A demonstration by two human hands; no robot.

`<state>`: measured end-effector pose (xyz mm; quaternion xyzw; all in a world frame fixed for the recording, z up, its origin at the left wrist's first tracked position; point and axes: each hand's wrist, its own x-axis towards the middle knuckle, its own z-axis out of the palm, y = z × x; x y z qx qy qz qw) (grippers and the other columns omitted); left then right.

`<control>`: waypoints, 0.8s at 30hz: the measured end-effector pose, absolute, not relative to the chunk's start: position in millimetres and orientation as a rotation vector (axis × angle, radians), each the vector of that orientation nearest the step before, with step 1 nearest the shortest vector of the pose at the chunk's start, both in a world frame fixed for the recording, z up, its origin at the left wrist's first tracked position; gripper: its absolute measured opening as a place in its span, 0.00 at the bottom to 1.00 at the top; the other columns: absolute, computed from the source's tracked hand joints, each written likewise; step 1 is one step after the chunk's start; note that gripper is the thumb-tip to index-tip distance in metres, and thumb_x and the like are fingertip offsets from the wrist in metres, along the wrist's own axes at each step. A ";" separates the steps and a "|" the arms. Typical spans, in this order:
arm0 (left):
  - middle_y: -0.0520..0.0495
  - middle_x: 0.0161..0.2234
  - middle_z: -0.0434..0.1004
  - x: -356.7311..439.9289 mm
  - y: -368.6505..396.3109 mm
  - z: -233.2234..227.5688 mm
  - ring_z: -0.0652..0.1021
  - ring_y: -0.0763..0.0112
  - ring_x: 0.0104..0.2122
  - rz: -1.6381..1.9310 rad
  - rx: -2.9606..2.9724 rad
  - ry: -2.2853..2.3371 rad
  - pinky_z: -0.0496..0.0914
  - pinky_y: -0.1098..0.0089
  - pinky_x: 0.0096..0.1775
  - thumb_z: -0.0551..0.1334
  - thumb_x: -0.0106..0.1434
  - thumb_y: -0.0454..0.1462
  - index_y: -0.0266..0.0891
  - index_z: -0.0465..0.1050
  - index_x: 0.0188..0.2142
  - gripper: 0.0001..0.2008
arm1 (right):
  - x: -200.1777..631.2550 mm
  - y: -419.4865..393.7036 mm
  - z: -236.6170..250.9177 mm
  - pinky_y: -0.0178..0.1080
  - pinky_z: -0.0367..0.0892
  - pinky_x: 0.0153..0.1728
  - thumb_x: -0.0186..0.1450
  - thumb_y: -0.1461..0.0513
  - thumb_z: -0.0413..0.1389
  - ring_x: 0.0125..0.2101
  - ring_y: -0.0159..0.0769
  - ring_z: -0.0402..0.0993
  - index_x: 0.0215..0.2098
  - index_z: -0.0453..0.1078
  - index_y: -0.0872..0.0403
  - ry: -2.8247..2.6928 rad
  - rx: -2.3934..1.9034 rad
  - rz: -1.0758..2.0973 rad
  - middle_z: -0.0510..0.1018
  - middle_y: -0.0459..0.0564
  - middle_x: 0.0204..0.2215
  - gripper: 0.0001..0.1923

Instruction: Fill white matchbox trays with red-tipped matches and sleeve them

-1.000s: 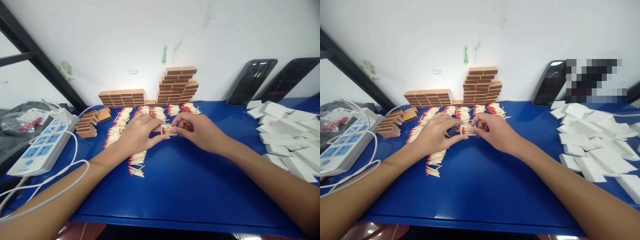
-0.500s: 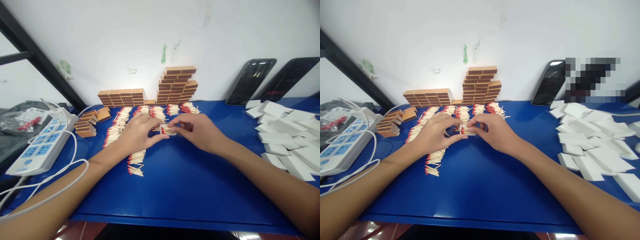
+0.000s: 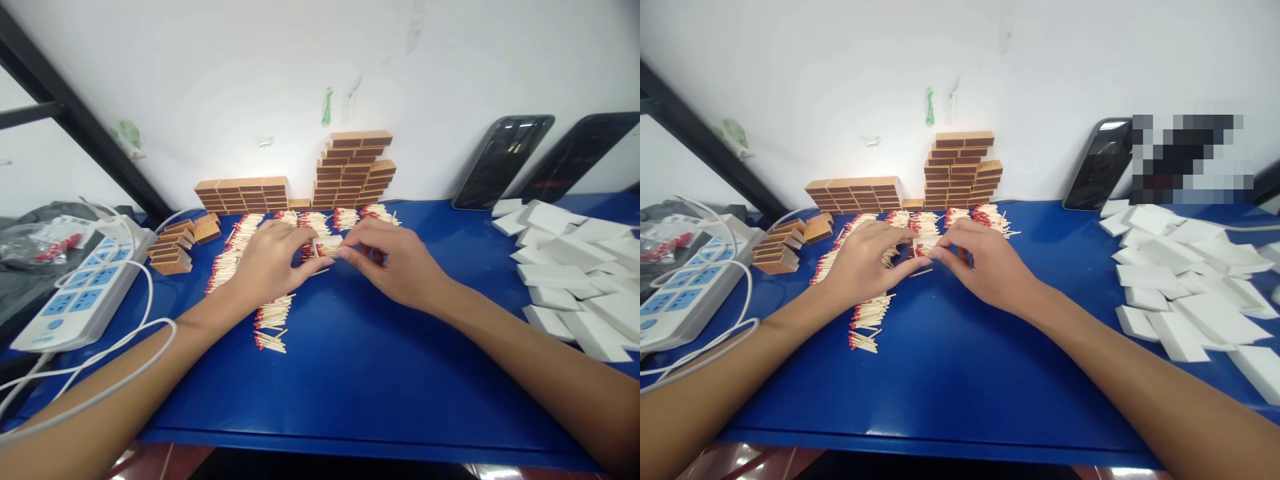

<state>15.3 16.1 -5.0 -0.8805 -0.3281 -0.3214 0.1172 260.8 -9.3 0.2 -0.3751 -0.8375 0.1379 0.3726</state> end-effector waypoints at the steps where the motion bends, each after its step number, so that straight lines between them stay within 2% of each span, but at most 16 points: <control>1: 0.45 0.35 0.84 15.5 16.2 -5.5 0.82 0.60 0.36 -0.941 -2.575 -0.962 0.70 0.61 0.43 0.66 0.71 0.54 0.37 0.80 0.45 0.22 | 260.7 -9.1 -0.1 0.40 0.65 0.34 0.76 0.56 0.56 0.31 0.36 0.70 0.38 0.77 0.51 -2.168 -0.953 0.349 0.76 0.49 0.33 0.12; 5: 0.45 0.33 0.83 16.1 15.6 -6.6 0.82 0.60 0.35 -0.901 -2.582 -1.006 0.70 0.61 0.43 0.65 0.71 0.54 0.37 0.80 0.45 0.22 | 260.2 -8.3 -2.8 0.39 0.65 0.35 0.77 0.57 0.55 0.34 0.36 0.72 0.41 0.77 0.52 -2.199 -0.909 0.333 0.78 0.50 0.37 0.11; 8: 0.44 0.36 0.84 15.3 14.6 -6.8 0.82 0.57 0.38 -0.769 -2.647 -1.050 0.71 0.59 0.46 0.66 0.71 0.53 0.38 0.79 0.48 0.20 | 260.6 -8.9 -6.2 0.39 0.66 0.36 0.77 0.56 0.55 0.35 0.37 0.73 0.41 0.77 0.52 -2.286 -0.955 0.381 0.78 0.50 0.36 0.12; 13: 0.43 0.40 0.84 14.5 13.4 -5.8 0.83 0.53 0.41 -0.551 -2.766 -1.107 0.73 0.58 0.45 0.67 0.71 0.47 0.38 0.77 0.53 0.18 | 261.5 -10.2 -10.8 0.40 0.69 0.37 0.76 0.55 0.56 0.36 0.36 0.75 0.45 0.76 0.51 -2.365 -1.104 0.529 0.76 0.51 0.43 0.10; 24: 0.42 0.41 0.84 15.3 12.5 -5.9 0.83 0.52 0.42 -0.558 -2.762 -1.127 0.74 0.56 0.45 0.68 0.70 0.48 0.38 0.78 0.53 0.19 | 259.4 -9.5 -12.7 0.39 0.68 0.37 0.75 0.61 0.56 0.35 0.35 0.74 0.43 0.76 0.52 -2.349 -1.062 0.471 0.75 0.49 0.40 0.06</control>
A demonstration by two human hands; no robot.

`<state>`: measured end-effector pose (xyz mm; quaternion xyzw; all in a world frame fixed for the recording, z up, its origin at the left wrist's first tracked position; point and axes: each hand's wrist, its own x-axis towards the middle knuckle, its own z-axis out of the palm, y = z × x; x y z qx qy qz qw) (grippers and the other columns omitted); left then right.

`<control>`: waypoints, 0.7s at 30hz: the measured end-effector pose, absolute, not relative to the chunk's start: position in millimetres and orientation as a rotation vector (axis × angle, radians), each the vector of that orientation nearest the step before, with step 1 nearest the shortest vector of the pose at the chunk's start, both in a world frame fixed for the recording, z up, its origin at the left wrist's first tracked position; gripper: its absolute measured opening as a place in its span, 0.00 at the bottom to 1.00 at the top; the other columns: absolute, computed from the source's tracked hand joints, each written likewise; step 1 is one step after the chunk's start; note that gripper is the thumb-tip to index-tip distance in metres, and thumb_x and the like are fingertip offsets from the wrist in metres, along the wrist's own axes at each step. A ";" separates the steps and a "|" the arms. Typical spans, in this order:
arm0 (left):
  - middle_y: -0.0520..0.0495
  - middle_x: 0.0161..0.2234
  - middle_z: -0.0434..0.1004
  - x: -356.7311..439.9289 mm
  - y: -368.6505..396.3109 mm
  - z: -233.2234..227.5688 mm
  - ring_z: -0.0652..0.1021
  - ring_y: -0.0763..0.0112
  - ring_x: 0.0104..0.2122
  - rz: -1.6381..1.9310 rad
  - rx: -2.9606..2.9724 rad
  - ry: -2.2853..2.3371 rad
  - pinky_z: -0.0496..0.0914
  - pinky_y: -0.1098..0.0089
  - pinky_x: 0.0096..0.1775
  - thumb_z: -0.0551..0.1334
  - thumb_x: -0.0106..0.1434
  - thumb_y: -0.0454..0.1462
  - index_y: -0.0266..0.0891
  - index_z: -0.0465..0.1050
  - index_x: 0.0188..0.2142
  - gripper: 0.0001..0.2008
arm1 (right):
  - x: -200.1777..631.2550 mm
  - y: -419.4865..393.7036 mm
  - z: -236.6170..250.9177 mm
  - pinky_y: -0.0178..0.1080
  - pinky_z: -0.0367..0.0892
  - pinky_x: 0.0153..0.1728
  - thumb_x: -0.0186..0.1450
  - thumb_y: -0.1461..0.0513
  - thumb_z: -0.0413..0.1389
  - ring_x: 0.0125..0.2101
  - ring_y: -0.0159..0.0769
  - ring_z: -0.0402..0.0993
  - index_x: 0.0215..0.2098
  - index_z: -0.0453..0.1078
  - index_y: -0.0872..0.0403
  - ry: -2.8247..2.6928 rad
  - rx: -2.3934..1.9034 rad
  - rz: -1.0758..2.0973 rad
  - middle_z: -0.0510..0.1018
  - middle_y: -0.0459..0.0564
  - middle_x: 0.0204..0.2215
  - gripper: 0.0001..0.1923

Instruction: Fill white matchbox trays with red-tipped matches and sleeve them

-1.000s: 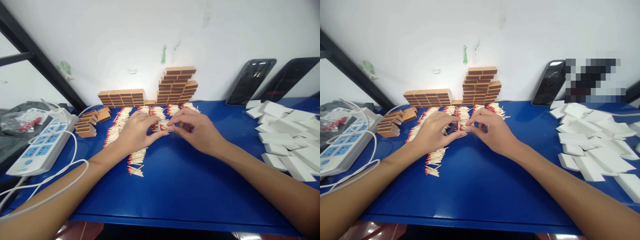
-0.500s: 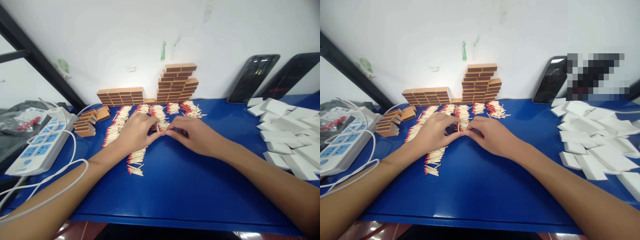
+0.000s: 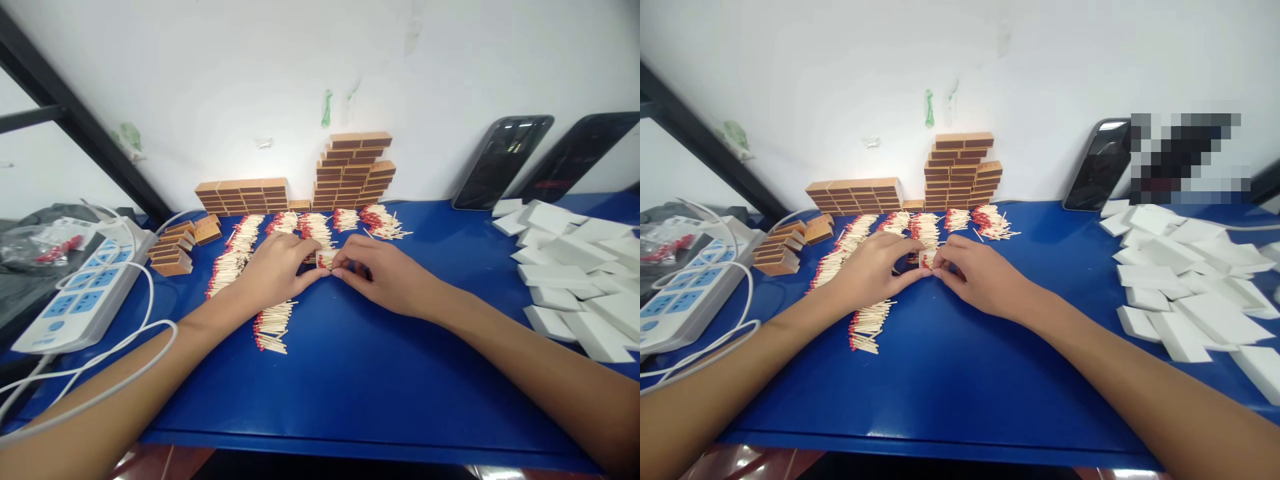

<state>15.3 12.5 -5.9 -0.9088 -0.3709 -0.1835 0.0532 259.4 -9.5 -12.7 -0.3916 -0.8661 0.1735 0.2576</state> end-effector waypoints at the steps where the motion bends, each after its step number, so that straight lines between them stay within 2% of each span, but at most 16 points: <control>1: 0.42 0.41 0.84 15.0 12.8 -5.9 0.82 0.52 0.42 -0.559 -2.756 -1.135 0.73 0.56 0.45 0.68 0.70 0.49 0.39 0.78 0.53 0.19 | 259.4 -9.7 -13.1 0.39 0.68 0.37 0.74 0.61 0.56 0.35 0.34 0.73 0.43 0.76 0.52 -2.341 -1.056 0.452 0.75 0.49 0.40 0.06; 10: 0.43 0.36 0.83 11.9 18.2 -6.8 0.82 0.53 0.38 -0.705 -2.631 -1.120 0.73 0.57 0.44 0.66 0.71 0.51 0.36 0.78 0.49 0.19 | 258.5 -11.6 -11.4 0.38 0.67 0.36 0.73 0.64 0.57 0.35 0.34 0.73 0.42 0.75 0.52 -2.325 -1.024 0.402 0.75 0.47 0.38 0.04; 18: 0.41 0.41 0.86 11.3 19.7 -5.5 0.84 0.53 0.42 -0.847 -2.538 -1.182 0.74 0.56 0.47 0.66 0.72 0.50 0.38 0.78 0.50 0.18 | 256.1 -14.7 -16.5 0.41 0.70 0.40 0.76 0.59 0.55 0.36 0.36 0.74 0.55 0.77 0.51 -2.454 -1.094 0.453 0.75 0.52 0.45 0.14; 21: 0.42 0.41 0.86 10.7 19.7 -4.1 0.84 0.53 0.42 -0.913 -2.453 -1.241 0.74 0.57 0.47 0.65 0.72 0.52 0.39 0.78 0.50 0.20 | 255.6 -14.7 -16.5 0.42 0.70 0.40 0.77 0.58 0.54 0.35 0.35 0.74 0.54 0.78 0.51 -2.455 -1.103 0.467 0.76 0.52 0.45 0.13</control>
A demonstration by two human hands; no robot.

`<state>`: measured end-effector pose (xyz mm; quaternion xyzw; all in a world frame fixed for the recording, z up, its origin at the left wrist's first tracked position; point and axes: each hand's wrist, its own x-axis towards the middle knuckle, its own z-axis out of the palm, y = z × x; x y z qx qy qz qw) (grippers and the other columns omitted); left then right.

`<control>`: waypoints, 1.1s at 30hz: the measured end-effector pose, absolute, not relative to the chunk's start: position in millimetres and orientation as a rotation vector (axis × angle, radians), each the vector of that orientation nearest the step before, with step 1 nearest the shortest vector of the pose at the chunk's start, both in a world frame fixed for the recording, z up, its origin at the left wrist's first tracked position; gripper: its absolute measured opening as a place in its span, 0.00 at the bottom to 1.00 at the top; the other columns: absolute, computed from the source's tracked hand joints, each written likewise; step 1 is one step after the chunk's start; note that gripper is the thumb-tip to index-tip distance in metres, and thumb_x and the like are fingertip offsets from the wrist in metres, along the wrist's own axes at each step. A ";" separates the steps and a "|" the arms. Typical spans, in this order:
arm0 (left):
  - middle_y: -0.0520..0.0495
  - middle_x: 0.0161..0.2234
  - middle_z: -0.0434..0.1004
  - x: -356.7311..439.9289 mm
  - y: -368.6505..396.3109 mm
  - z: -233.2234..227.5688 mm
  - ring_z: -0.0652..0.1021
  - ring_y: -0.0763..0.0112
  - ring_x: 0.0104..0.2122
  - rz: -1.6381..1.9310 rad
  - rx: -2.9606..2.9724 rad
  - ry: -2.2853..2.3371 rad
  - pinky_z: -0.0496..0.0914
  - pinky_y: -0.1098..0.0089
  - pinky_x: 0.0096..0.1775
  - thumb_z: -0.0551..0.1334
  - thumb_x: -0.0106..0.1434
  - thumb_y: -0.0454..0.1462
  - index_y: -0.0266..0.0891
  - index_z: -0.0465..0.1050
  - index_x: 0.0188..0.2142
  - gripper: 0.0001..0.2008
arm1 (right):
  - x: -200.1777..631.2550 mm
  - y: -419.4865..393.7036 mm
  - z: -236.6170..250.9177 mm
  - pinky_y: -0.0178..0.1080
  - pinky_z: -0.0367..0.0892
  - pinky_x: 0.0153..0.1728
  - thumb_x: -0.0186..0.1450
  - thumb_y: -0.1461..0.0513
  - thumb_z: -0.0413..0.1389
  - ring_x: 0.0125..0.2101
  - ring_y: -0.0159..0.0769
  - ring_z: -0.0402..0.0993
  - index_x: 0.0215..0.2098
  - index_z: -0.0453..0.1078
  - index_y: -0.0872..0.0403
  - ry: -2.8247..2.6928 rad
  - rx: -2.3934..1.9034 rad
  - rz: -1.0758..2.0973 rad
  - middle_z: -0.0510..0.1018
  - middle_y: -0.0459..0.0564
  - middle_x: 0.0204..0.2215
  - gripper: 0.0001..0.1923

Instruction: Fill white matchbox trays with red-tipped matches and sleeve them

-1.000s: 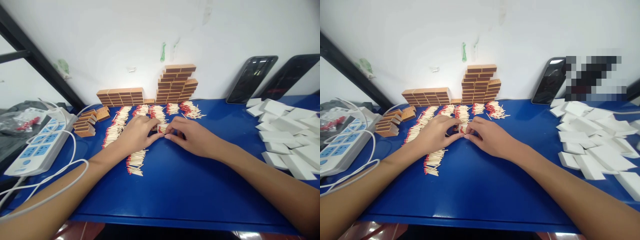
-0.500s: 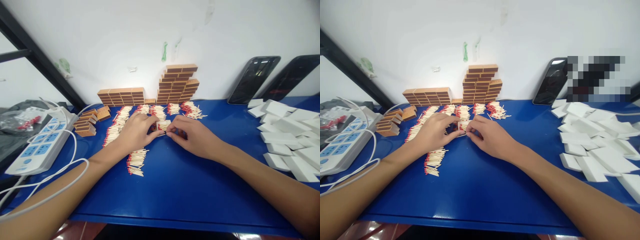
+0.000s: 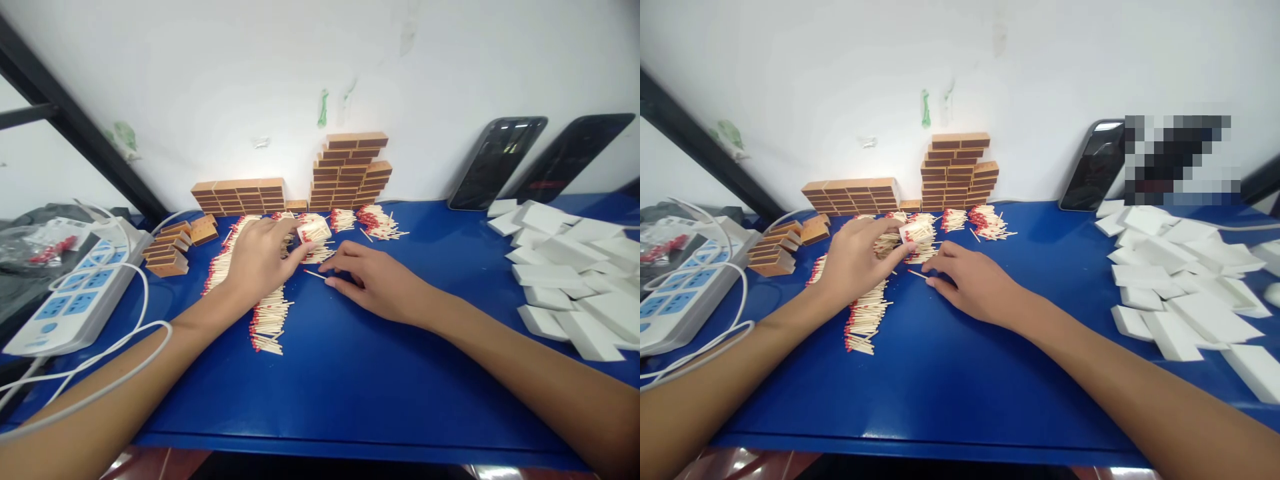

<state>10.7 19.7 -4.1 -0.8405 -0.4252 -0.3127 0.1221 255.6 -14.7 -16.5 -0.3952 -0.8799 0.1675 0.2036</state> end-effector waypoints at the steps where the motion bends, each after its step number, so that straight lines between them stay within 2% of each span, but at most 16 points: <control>1: 0.42 0.42 0.86 10.6 19.6 -3.8 0.84 0.53 0.43 -0.941 -2.431 -1.249 0.74 0.57 0.47 0.65 0.72 0.51 0.39 0.78 0.51 0.19 | 255.3 -14.8 -16.2 0.41 0.70 0.39 0.77 0.58 0.55 0.34 0.35 0.74 0.54 0.78 0.51 -2.447 -1.111 0.466 0.76 0.52 0.45 0.13; 4: 0.44 0.44 0.87 10.9 19.1 -3.2 0.84 0.54 0.44 -1.005 -2.376 -1.252 0.74 0.58 0.48 0.66 0.71 0.50 0.40 0.78 0.50 0.17 | 254.4 -15.7 -15.5 0.41 0.71 0.38 0.76 0.57 0.55 0.33 0.35 0.74 0.56 0.76 0.52 -2.431 -1.142 0.449 0.76 0.53 0.47 0.14; 7: 0.45 0.43 0.87 11.5 18.8 -2.2 0.84 0.55 0.43 -1.036 -2.333 -1.277 0.73 0.58 0.47 0.66 0.71 0.51 0.40 0.79 0.49 0.18 | 253.9 -17.0 -16.0 0.44 0.72 0.42 0.77 0.54 0.55 0.37 0.38 0.77 0.62 0.74 0.50 -2.456 -1.129 0.424 0.75 0.54 0.50 0.19; 9: 0.44 0.43 0.87 11.6 18.8 -1.5 0.84 0.55 0.43 -1.041 -2.331 -1.300 0.73 0.58 0.47 0.65 0.72 0.52 0.40 0.79 0.49 0.19 | 254.1 -17.2 -16.5 0.45 0.73 0.45 0.76 0.53 0.55 0.39 0.40 0.78 0.62 0.75 0.49 -2.472 -1.107 0.411 0.75 0.55 0.50 0.19; 13: 0.44 0.44 0.87 11.6 19.1 -2.0 0.84 0.55 0.45 -1.050 -2.352 -1.310 0.74 0.57 0.49 0.65 0.72 0.52 0.41 0.79 0.49 0.18 | 253.7 -16.2 -16.3 0.41 0.71 0.40 0.75 0.57 0.58 0.36 0.36 0.75 0.50 0.80 0.50 -2.411 -1.070 0.483 0.75 0.52 0.46 0.10; 15: 0.44 0.44 0.87 11.6 19.1 -2.9 0.84 0.54 0.45 -1.051 -2.361 -1.301 0.74 0.57 0.49 0.65 0.72 0.52 0.41 0.79 0.49 0.18 | 252.6 -15.9 -16.4 0.39 0.69 0.37 0.74 0.60 0.58 0.35 0.34 0.73 0.42 0.78 0.51 -2.378 -1.078 0.533 0.75 0.50 0.43 0.06; 17: 0.43 0.44 0.87 11.7 19.0 -3.4 0.85 0.55 0.44 -1.057 -2.362 -1.291 0.74 0.57 0.49 0.66 0.72 0.52 0.40 0.79 0.49 0.18 | 251.0 -16.0 -17.2 0.38 0.67 0.36 0.74 0.61 0.59 0.34 0.33 0.73 0.40 0.75 0.51 -2.362 -1.107 0.546 0.75 0.49 0.42 0.05; 19: 0.43 0.44 0.87 11.9 18.9 -3.3 0.85 0.55 0.44 -1.056 -2.361 -1.288 0.74 0.56 0.49 0.66 0.72 0.51 0.40 0.79 0.49 0.18 | 249.8 -16.3 -18.3 0.38 0.67 0.36 0.74 0.59 0.59 0.35 0.34 0.73 0.45 0.74 0.51 -2.362 -1.141 0.505 0.76 0.49 0.43 0.04; 22: 0.43 0.45 0.87 12.1 18.9 -2.8 0.84 0.54 0.45 -1.038 -2.361 -1.285 0.74 0.57 0.49 0.65 0.72 0.51 0.40 0.79 0.49 0.17 | 249.2 -15.9 -20.0 0.41 0.68 0.38 0.76 0.58 0.56 0.37 0.38 0.75 0.55 0.72 0.52 -2.400 -1.218 0.351 0.76 0.54 0.48 0.13; 24: 0.43 0.45 0.87 12.1 19.2 -2.8 0.85 0.54 0.45 -1.035 -2.360 -1.272 0.74 0.57 0.49 0.66 0.72 0.50 0.40 0.79 0.49 0.17 | 249.8 -14.2 -20.9 0.43 0.68 0.39 0.77 0.58 0.53 0.39 0.41 0.76 0.57 0.71 0.54 -2.425 -1.264 0.263 0.75 0.56 0.50 0.14; 29: 0.43 0.44 0.87 12.4 18.9 -3.6 0.84 0.54 0.44 -1.027 -2.391 -1.257 0.74 0.57 0.48 0.65 0.72 0.50 0.40 0.79 0.50 0.18 | 254.0 -7.5 -22.1 0.41 0.68 0.40 0.76 0.60 0.55 0.38 0.39 0.75 0.43 0.71 0.52 -2.376 -1.252 0.325 0.74 0.52 0.43 0.05; 33: 0.42 0.44 0.87 12.7 17.8 -3.4 0.84 0.54 0.44 -1.017 -2.405 -1.261 0.74 0.56 0.49 0.65 0.72 0.51 0.40 0.79 0.50 0.19 | 255.3 -8.7 -18.3 0.41 0.66 0.39 0.75 0.61 0.56 0.37 0.38 0.74 0.41 0.70 0.52 -2.333 -1.248 0.371 0.75 0.50 0.41 0.04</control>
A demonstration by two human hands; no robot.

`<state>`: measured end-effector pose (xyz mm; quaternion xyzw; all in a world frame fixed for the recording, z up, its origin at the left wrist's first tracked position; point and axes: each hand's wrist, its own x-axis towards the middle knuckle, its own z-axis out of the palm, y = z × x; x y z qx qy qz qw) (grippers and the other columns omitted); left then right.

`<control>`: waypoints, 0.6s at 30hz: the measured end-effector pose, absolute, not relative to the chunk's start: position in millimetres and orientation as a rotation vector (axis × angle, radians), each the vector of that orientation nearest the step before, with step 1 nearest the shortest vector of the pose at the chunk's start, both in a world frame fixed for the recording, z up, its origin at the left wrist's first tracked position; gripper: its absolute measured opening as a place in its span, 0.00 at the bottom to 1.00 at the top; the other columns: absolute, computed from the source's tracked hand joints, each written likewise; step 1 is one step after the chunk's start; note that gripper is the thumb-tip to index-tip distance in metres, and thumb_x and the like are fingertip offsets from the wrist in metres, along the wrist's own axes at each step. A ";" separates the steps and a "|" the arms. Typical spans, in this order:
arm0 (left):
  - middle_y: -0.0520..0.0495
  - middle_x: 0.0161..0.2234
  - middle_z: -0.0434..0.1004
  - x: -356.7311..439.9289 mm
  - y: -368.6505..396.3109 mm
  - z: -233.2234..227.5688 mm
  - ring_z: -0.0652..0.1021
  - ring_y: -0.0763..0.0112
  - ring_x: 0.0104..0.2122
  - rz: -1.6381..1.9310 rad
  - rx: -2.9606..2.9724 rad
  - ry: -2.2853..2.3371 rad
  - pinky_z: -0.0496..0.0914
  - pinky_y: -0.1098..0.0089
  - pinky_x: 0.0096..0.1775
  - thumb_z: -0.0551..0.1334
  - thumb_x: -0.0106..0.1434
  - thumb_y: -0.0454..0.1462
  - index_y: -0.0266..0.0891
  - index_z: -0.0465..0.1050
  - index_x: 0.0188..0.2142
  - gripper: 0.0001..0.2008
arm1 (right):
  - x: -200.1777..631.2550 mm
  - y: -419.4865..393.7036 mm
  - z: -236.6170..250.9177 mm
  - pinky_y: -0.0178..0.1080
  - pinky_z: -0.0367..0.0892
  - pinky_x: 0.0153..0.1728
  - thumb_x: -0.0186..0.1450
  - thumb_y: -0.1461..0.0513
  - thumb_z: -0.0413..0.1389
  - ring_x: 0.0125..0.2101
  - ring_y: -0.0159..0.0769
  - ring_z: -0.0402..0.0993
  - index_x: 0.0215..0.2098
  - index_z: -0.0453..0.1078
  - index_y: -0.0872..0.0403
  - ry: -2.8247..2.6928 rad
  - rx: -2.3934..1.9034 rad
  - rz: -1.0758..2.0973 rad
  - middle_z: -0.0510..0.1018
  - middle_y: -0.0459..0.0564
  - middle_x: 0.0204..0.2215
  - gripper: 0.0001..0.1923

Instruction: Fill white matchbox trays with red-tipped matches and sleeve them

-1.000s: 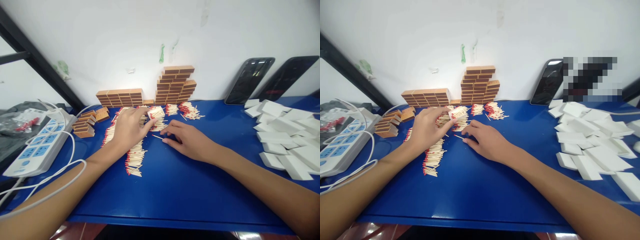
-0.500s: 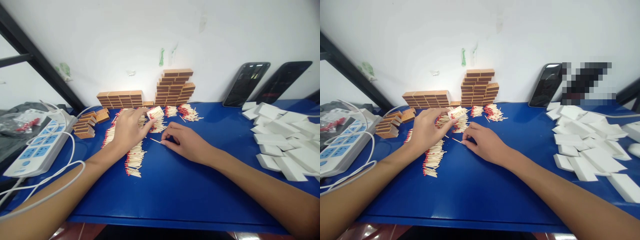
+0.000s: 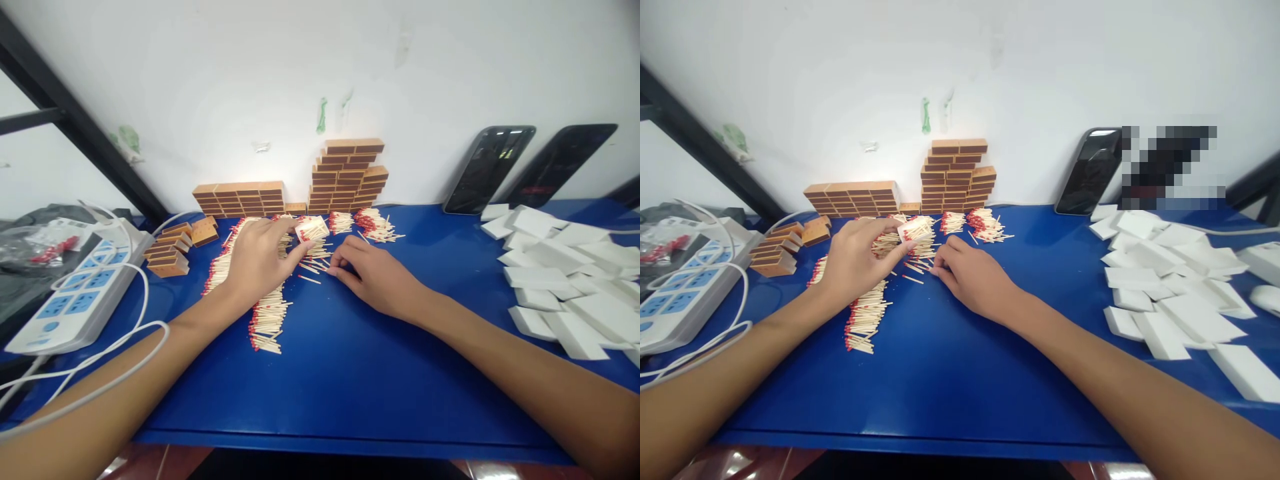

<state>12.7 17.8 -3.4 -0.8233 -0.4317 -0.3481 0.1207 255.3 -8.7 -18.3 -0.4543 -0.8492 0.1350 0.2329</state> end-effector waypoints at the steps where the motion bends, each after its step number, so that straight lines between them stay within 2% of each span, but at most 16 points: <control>1: 0.42 0.44 0.87 12.6 17.7 -3.4 0.84 0.54 0.45 -1.016 -2.402 -1.261 0.74 0.56 0.49 0.64 0.72 0.51 0.40 0.79 0.50 0.19 | 254.5 -10.6 -17.3 0.40 0.66 0.39 0.75 0.61 0.56 0.37 0.38 0.74 0.41 0.70 0.52 -2.310 -1.240 0.375 0.75 0.50 0.42 0.04; 5: 0.42 0.44 0.87 12.1 17.9 -3.3 0.84 0.54 0.45 -1.018 -2.395 -1.280 0.74 0.56 0.50 0.64 0.72 0.51 0.40 0.79 0.49 0.18 | 245.6 -20.1 -18.1 0.39 0.64 0.36 0.75 0.60 0.58 0.34 0.35 0.73 0.40 0.70 0.51 -2.243 -1.184 0.463 0.77 0.48 0.39 0.04; 8: 0.43 0.44 0.87 12.2 18.1 -2.9 0.84 0.54 0.44 -1.022 -2.406 -1.282 0.74 0.56 0.49 0.64 0.72 0.52 0.41 0.79 0.49 0.18 | 237.6 -23.5 -23.3 0.38 0.65 0.37 0.74 0.61 0.59 0.34 0.35 0.73 0.39 0.71 0.51 -2.279 -1.130 0.535 0.78 0.47 0.37 0.04; 14: 0.44 0.44 0.87 12.6 18.8 -3.6 0.84 0.54 0.44 -1.051 -2.405 -1.245 0.74 0.57 0.48 0.65 0.72 0.51 0.40 0.79 0.49 0.18 | 232.7 -22.7 -26.5 0.38 0.66 0.41 0.74 0.62 0.61 0.37 0.35 0.75 0.40 0.72 0.52 -2.316 -1.020 0.588 0.78 0.47 0.38 0.03; 18: 0.44 0.43 0.87 12.8 18.8 -4.4 0.84 0.55 0.44 -1.021 -2.412 -1.266 0.74 0.56 0.48 0.65 0.72 0.51 0.41 0.79 0.50 0.18 | 230.2 -24.0 -25.0 0.39 0.65 0.40 0.73 0.59 0.62 0.38 0.36 0.74 0.44 0.72 0.51 -2.290 -1.110 0.552 0.77 0.48 0.40 0.05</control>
